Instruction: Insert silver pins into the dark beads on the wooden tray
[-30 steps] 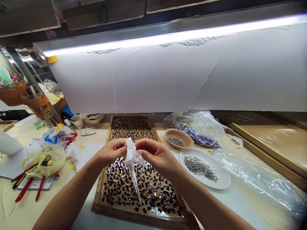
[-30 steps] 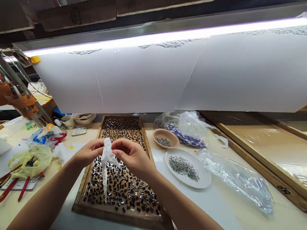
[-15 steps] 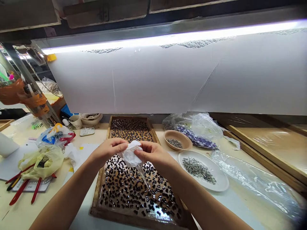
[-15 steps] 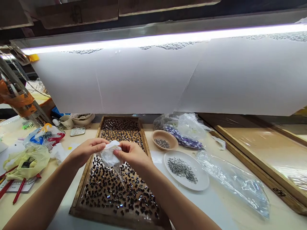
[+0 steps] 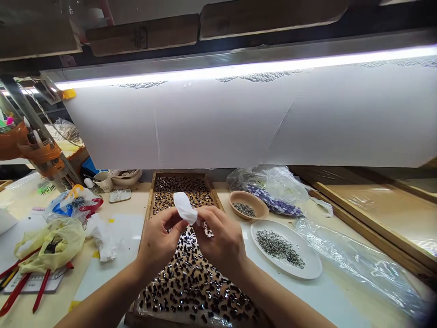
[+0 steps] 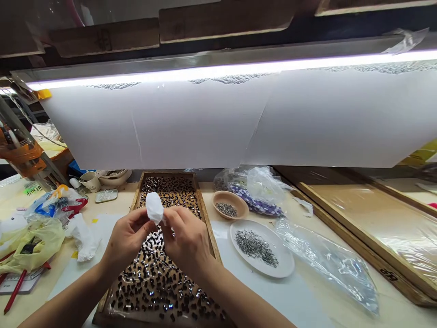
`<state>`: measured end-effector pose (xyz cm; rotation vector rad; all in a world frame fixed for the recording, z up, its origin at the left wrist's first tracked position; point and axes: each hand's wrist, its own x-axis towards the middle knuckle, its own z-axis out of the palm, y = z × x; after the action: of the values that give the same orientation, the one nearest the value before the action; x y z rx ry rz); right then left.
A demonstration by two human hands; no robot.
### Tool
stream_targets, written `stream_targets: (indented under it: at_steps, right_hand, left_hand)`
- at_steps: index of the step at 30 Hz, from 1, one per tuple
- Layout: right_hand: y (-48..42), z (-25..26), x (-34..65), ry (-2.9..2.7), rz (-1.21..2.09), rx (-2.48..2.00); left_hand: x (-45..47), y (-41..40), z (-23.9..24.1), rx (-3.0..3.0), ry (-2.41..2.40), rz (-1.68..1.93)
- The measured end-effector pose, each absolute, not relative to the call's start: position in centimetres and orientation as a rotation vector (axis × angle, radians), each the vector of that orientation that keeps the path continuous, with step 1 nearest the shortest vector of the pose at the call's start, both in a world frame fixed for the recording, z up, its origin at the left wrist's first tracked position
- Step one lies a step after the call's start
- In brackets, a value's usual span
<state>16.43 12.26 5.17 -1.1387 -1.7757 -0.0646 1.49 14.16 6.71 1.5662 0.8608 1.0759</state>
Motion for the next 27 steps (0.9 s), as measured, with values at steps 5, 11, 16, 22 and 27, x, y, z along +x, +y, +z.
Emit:
stream_targets:
  at_steps: [5,11,16,22,27]
  right_hand:
    - [11.8,5.6,16.1,-1.833,-0.153,-1.029]
    - [11.3,6.8,16.4,-1.961,-0.032,-0.988]
    - [10.9,7.3,16.6,-2.03,0.105,-0.916]
    - [12.3,7.5,18.3,-1.582,0.452,-1.195]
    - [14.3,6.5,18.8,-1.386,1.236,-1.043]
  left_hand:
    - [1.5,15.0,6.6,1.25,0.638,1.087]
    - [1.0,16.1,6.4,1.126,0.635,1.034]
    - [1.0,16.7,6.0,1.051,0.721,1.07]
    - [0.6,16.9,6.5,1.015,0.788,0.976]
    - [0.5,16.7,6.8,1.059,0.804,0.828]
